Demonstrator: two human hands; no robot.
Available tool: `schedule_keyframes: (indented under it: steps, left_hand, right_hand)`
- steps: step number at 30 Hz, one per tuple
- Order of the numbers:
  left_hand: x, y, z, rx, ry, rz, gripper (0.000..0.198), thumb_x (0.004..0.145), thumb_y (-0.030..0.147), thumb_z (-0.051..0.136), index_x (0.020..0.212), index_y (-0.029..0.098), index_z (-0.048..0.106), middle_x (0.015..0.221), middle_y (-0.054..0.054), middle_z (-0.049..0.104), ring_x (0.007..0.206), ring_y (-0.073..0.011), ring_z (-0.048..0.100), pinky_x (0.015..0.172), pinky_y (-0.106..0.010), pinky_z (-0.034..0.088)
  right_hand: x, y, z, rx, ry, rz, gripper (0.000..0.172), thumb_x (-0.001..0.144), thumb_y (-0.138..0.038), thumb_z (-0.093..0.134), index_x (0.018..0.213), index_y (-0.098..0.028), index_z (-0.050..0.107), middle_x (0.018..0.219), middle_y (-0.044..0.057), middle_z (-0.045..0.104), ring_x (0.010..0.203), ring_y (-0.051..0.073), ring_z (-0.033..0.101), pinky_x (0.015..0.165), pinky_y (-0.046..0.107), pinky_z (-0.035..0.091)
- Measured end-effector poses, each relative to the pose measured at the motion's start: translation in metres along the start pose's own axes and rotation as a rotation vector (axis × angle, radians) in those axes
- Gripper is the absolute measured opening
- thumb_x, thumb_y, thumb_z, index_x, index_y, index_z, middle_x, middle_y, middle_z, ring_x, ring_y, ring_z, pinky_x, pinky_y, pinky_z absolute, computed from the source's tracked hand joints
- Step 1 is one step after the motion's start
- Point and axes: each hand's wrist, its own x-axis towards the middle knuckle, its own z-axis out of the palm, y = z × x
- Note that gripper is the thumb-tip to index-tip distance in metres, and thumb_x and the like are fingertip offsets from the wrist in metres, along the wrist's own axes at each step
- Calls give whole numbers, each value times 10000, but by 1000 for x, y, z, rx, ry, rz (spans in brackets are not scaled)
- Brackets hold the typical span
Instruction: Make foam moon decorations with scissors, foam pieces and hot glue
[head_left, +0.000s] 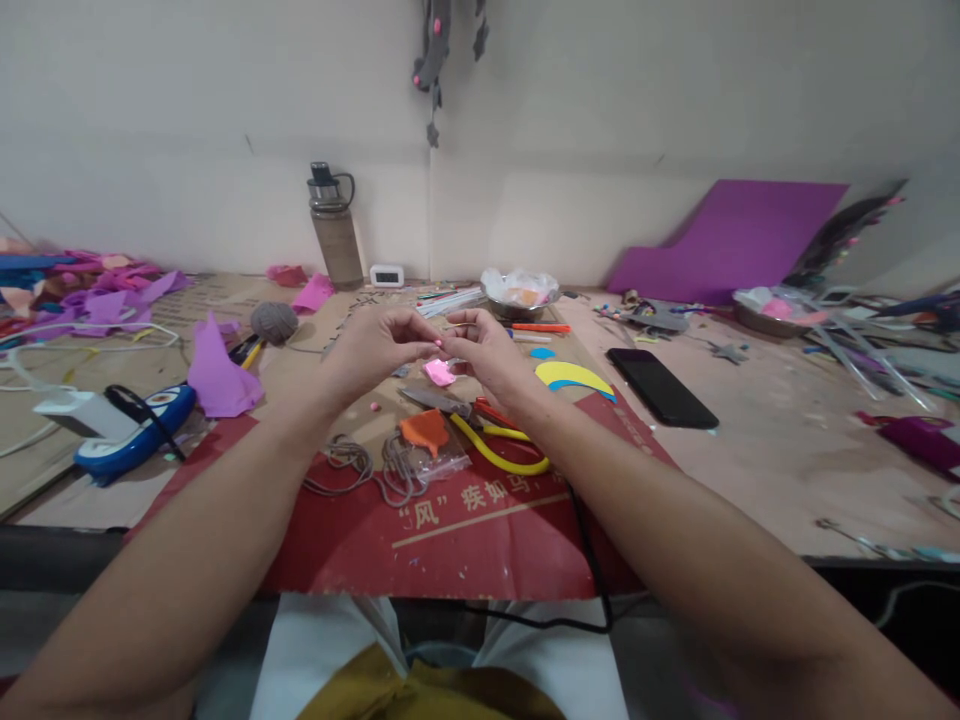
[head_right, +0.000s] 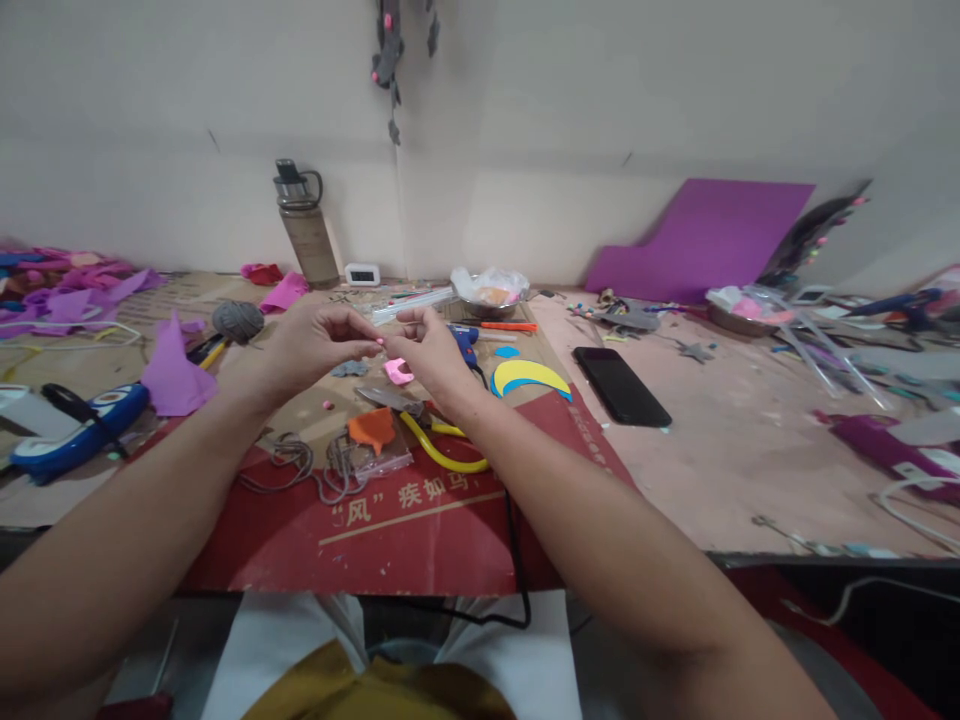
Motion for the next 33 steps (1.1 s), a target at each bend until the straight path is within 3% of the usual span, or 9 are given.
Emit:
schedule_keyframes:
  steps: [7, 14, 22, 26, 33]
  left_hand:
    - [-1, 10, -6, 9, 67, -38, 222, 742, 347, 723, 830, 143, 706, 719, -55, 704, 656, -136, 629, 631, -268, 508]
    - [1, 5, -3, 5, -19, 3, 204, 783, 339, 682, 856, 153, 722, 727, -46, 705, 651, -122, 616, 627, -254, 495]
    - [3, -2, -3, -93, -131, -101, 235, 797, 384, 654, 775, 156, 706, 654, -35, 676, 607, -116, 598, 580, -240, 476]
    - [3, -3, -3, -269, -51, -189, 254, 772, 399, 679, 775, 145, 684, 702, -55, 689, 618, -115, 607, 597, -248, 498]
    - [2, -3, 2, -350, -30, -175, 170, 775, 309, 693, 813, 144, 681, 763, -60, 707, 703, -132, 657, 672, -269, 543]
  right_hand:
    - [0, 2, -1, 47, 1, -22, 407, 698, -306, 720, 993, -207, 457, 812, -25, 576, 681, 101, 565, 574, 234, 434]
    - [3, 4, -1, -51, 20, -61, 409, 694, -303, 689, 1009, -208, 446, 822, -28, 568, 708, 114, 571, 601, 247, 451]
    - [-1, 6, -4, -412, 46, -420, 455, 762, -304, 684, 1128, -228, 424, 908, 5, 549, 733, 113, 543, 703, 284, 461]
    - [2, 7, -6, -342, 59, -374, 476, 740, -347, 718, 1098, -234, 424, 910, 8, 552, 770, 125, 554, 715, 287, 468]
    - [5, 6, -5, -223, 65, -283, 442, 723, -291, 725, 1050, -224, 436, 877, 3, 564, 774, 125, 563, 734, 291, 476]
